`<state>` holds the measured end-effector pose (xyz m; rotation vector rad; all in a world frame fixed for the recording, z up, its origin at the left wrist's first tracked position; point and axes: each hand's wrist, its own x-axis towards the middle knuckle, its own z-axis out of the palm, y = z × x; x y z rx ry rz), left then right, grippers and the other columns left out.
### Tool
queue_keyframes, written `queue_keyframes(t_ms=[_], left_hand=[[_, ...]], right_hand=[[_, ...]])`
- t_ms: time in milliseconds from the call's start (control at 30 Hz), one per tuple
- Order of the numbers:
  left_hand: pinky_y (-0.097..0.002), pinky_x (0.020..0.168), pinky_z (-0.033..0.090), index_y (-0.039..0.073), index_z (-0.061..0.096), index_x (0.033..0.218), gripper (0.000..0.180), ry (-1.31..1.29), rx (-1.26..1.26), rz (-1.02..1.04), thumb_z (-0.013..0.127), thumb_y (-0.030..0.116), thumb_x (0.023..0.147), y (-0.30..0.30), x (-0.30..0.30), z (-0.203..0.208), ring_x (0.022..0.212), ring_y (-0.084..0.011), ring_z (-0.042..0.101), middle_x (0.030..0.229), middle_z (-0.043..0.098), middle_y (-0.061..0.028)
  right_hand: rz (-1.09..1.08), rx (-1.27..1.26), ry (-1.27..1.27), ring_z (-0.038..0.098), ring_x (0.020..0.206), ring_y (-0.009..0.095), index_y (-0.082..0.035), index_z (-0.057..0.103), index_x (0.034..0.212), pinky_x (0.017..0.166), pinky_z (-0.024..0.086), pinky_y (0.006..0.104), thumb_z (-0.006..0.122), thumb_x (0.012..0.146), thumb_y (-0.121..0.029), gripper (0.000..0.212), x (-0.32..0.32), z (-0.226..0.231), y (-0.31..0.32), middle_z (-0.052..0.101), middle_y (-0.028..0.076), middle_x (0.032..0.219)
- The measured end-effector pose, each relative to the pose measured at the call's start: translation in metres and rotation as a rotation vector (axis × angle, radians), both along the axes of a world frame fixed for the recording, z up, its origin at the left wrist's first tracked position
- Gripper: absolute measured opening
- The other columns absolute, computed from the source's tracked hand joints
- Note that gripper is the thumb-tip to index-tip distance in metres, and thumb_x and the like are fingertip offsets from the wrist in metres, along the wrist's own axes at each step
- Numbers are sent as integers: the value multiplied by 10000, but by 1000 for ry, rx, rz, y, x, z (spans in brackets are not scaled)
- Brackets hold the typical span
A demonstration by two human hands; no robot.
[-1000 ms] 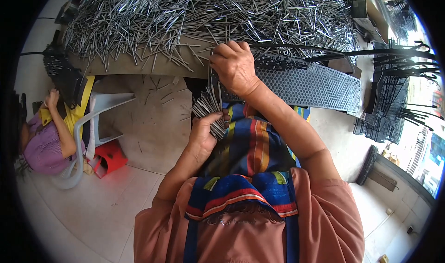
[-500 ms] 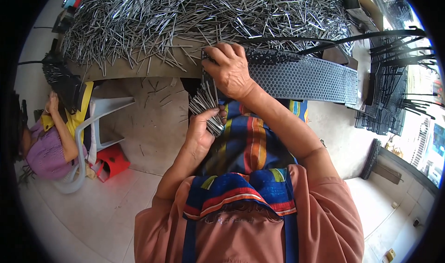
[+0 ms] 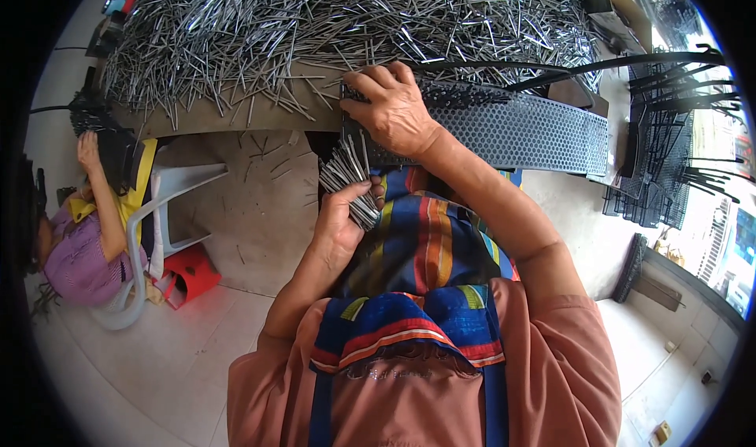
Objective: Inserting thin metal rods into a perforated metal sheet to assemble a mesh component.
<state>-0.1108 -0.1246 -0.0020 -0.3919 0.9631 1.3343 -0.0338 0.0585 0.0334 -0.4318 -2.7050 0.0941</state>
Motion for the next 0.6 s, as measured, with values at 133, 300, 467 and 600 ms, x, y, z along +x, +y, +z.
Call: queue_keyframes(t_ms=[133, 300, 467, 600], left_hand=[[-374, 653, 582, -26, 647, 1004, 198, -4, 29, 11, 632, -58, 809, -3, -1, -1, 769, -250, 694, 896, 696, -142], [-367, 630, 601, -34, 640, 1029, 239, 90, 63, -94, 644, -78, 794, 5, 3, 15, 747, -258, 704, 886, 693, -154], [-369, 603, 597, -33, 647, 1029, 200, 167, 14, -67, 675, -10, 832, 4, 10, 8, 711, -263, 707, 868, 697, -143], [-375, 595, 592, -31, 656, 1013, 182, 189, -55, -105, 694, 32, 847, 0, 10, 6, 721, -266, 713, 858, 701, -142]], right_hand=[[-264, -363, 124, 636, 810, 228, -99, 728, 924, 740, 472, 368, 761, 737, -197, 214, 19, 5, -23, 661, 72, 937], [-507, -1434, 28, 560, 488, 130, 10, 659, 739, 481, 433, 307, 745, 767, -152, 186, 32, 8, -41, 579, 57, 549], [-521, -1671, 68, 575, 504, 77, -12, 673, 825, 472, 452, 219, 708, 834, -47, 51, 50, -4, -33, 613, 6, 634], [-506, -1360, 687, 572, 581, 58, -2, 696, 865, 540, 456, 196, 697, 824, 26, 51, 42, -4, -34, 630, 7, 693]])
